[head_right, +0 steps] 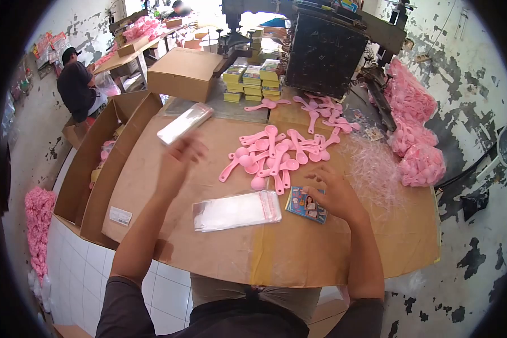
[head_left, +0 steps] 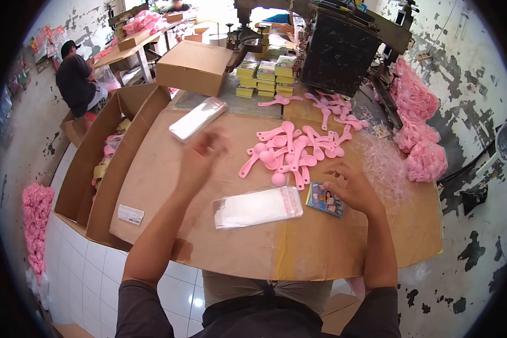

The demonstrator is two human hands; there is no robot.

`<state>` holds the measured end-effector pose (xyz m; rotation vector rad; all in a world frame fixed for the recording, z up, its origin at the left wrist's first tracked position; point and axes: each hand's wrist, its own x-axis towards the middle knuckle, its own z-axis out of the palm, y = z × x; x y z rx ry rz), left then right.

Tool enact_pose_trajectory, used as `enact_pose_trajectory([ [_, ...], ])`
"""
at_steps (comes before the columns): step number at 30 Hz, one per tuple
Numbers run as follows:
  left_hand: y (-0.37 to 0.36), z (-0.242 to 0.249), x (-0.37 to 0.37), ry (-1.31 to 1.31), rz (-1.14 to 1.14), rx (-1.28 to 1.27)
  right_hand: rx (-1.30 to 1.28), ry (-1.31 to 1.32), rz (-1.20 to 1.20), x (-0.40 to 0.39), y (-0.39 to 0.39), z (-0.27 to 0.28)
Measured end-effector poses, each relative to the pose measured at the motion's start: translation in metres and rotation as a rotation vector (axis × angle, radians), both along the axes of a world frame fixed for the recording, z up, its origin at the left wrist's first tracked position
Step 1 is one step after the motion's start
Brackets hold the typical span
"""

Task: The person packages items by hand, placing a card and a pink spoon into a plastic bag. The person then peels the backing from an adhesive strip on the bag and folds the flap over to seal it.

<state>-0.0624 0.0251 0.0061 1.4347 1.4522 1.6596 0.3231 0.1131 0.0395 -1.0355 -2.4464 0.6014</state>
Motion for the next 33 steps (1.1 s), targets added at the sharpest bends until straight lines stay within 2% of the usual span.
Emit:
enact_pose_trajectory([
  [1, -0.006, -0.002, 0.018, 0.263, -0.083, -0.056, -0.021, -0.061, -0.007, 0.006, 0.003, 0.001],
  [3, -0.016, -0.008, 0.046, 0.462, -0.282, -0.139, -0.075, -0.093, 0.029, 0.014, 0.008, -0.002],
  [6, -0.025, -0.014, 0.075, 0.687, -0.204, -0.022, -0.102, -0.111, 0.064, 0.018, 0.013, -0.012],
  [9, -0.019, -0.026, 0.074, 0.741, -0.193, -0.004, -0.102, -0.089, 0.062, 0.015, 0.014, -0.012],
  [12, -0.018, -0.029, 0.072, 0.656, -0.206, -0.014, -0.166, -0.046, 0.029, 0.014, 0.014, -0.011],
  [15, -0.019, -0.025, 0.073, 0.572, -0.224, -0.178, -0.188, -0.008, 0.023, 0.012, 0.013, -0.012],
  [18, -0.021, -0.021, 0.074, 0.512, -0.224, -0.203, -0.181, 0.018, 0.009, 0.010, 0.011, -0.011],
  [22, -0.021, -0.021, 0.073, 0.603, -0.207, -0.114, -0.174, 0.022, -0.002, 0.006, 0.004, 0.002],
  [24, -0.018, -0.028, 0.070, 0.677, -0.194, -0.011, -0.206, 0.053, 0.018, 0.004, 0.002, 0.003],
  [28, -0.019, -0.027, 0.071, 0.652, -0.195, -0.007, -0.330, 0.149, 0.052, -0.003, -0.008, -0.007],
  [31, -0.020, -0.025, 0.070, 0.632, -0.206, -0.002, -0.388, 0.329, 0.226, -0.028, -0.030, -0.015],
  [33, -0.021, -0.025, 0.071, 0.606, -0.209, -0.012, -0.265, 0.227, 0.300, -0.039, -0.030, -0.029],
])
